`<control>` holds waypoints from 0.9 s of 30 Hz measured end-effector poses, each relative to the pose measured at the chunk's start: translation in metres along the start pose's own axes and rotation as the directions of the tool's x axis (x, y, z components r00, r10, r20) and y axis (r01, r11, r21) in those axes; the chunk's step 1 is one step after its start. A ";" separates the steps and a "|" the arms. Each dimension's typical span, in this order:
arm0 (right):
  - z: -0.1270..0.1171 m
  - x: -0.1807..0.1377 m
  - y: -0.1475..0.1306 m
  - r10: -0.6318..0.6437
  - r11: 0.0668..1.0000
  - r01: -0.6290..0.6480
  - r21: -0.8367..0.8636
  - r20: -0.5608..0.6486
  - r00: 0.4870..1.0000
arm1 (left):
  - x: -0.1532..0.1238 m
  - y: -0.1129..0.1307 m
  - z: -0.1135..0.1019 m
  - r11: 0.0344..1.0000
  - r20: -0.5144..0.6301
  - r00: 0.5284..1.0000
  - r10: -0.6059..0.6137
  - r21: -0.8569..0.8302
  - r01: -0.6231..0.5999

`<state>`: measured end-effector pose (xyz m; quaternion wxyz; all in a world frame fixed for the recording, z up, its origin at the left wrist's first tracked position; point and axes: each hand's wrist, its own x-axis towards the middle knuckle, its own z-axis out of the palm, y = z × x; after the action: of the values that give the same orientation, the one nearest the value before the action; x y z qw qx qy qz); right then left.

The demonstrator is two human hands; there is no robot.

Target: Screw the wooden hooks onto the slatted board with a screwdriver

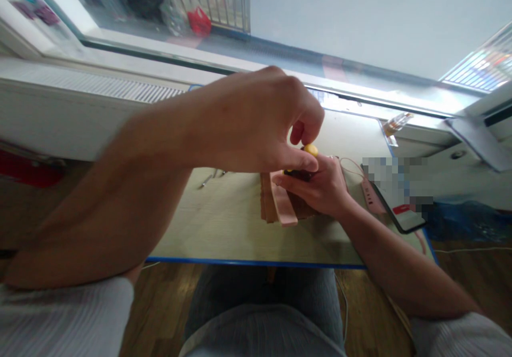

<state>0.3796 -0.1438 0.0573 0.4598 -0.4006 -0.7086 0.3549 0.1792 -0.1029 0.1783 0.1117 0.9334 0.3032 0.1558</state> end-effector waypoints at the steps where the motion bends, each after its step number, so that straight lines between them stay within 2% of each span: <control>1: 0.000 0.000 0.000 -0.004 1.000 0.004 0.002 -0.003 1.000 | 0.000 0.001 0.000 1.000 0.011 1.000 -0.006 -0.003 0.006; 7: 0.001 -0.003 0.004 0.016 1.000 -0.016 -0.007 -0.007 1.000 | -0.001 -0.004 0.000 0.999 -0.001 0.999 0.043 -0.014 -0.043; 11: 0.000 -0.006 0.011 -0.018 0.992 0.013 0.123 0.036 0.999 | -0.003 -0.009 -0.001 0.998 -0.020 0.998 0.066 -0.017 -0.066; 15: -0.001 -0.008 0.016 -0.008 0.980 -0.011 0.197 0.096 0.995 | -0.003 -0.009 -0.003 0.996 0.033 0.995 0.089 -0.033 -0.088; 21: 0.001 -0.006 0.016 0.000 0.995 0.003 0.100 -0.022 1.000 | -0.001 -0.004 -0.005 0.996 0.075 0.994 0.077 -0.047 -0.073; 27: 0.001 -0.001 0.011 -0.018 1.000 0.018 0.020 -0.031 0.999 | 0.001 -0.004 0.001 0.999 0.018 1.000 0.008 -0.044 -0.007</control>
<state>0.3817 -0.1405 0.0475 0.4777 -0.3950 -0.7015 0.3516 0.1780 -0.0998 0.1766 0.1345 0.9333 0.2950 0.1546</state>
